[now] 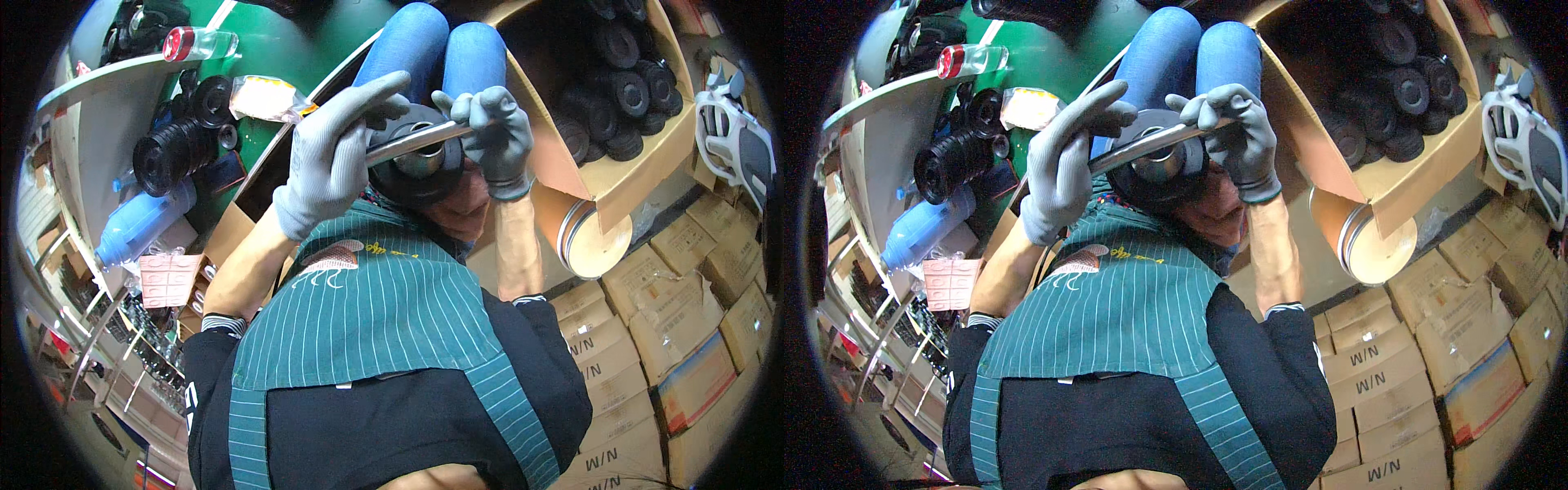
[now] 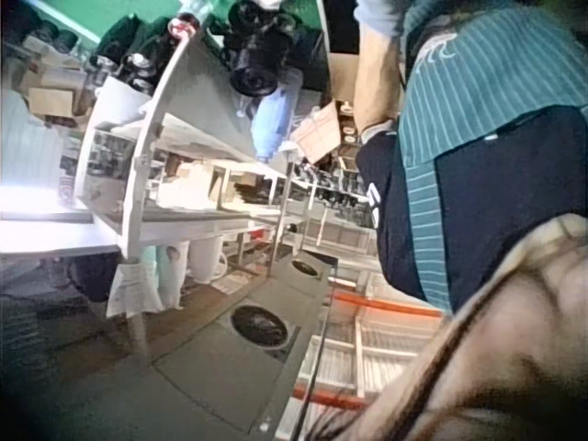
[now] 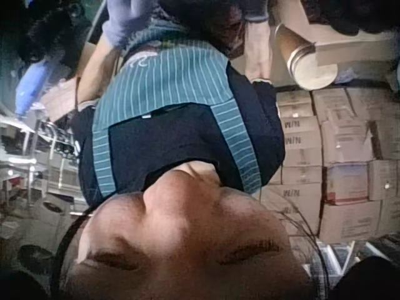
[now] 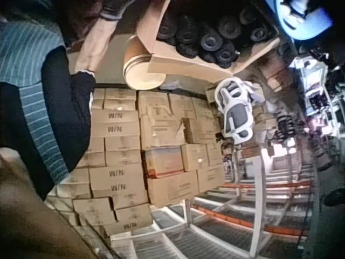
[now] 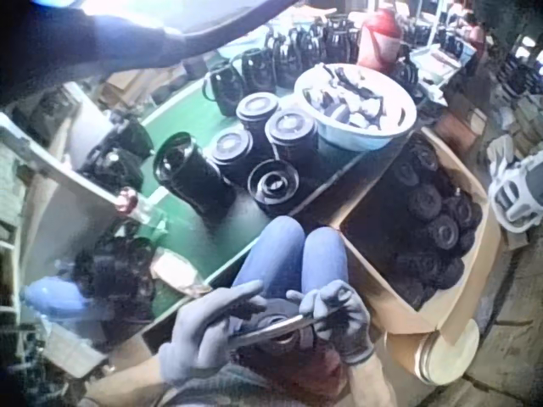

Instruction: The person assembles black cylindrical containers by inserting metal rods into their bases and attaching black circular lids. The person handles the containers and lids one at a time, repeatedly inserting the rod and securing the lid before placing the assembled unit on the table.

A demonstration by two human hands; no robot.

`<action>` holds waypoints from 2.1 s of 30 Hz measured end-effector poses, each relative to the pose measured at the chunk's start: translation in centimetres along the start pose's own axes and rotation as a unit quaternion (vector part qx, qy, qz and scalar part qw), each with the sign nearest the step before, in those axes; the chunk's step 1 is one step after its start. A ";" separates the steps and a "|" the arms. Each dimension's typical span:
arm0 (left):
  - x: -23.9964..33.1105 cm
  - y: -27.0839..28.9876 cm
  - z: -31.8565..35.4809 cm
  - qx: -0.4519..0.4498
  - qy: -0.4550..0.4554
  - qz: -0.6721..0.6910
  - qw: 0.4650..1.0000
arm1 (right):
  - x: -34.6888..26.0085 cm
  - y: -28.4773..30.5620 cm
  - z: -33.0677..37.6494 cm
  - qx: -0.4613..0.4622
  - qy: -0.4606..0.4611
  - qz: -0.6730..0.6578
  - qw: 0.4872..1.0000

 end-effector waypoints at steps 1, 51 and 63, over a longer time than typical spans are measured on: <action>-0.7 0.2 -0.5 0.009 0.024 0.021 0.999 | -0.2 -0.4 0.3 0.012 0.018 0.018 1.000; -9.2 -10.1 -12.7 -0.172 -0.020 0.192 0.966 | 3.1 -18.5 -2.9 -0.341 -0.077 0.683 0.641; -1.7 0.9 -7.5 -0.148 -0.017 0.115 0.982 | 0.8 -15.9 -1.7 -0.132 0.069 0.517 0.843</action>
Point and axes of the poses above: each hand's wrist, its own z-axis away from the middle knuckle, its own y-axis out of the back of the hand, x = y × z, the point moved 6 cm from there along -z, towards the middle knuckle, and after that the axes turned 6 degrees about -z, right-handed, at the moved point
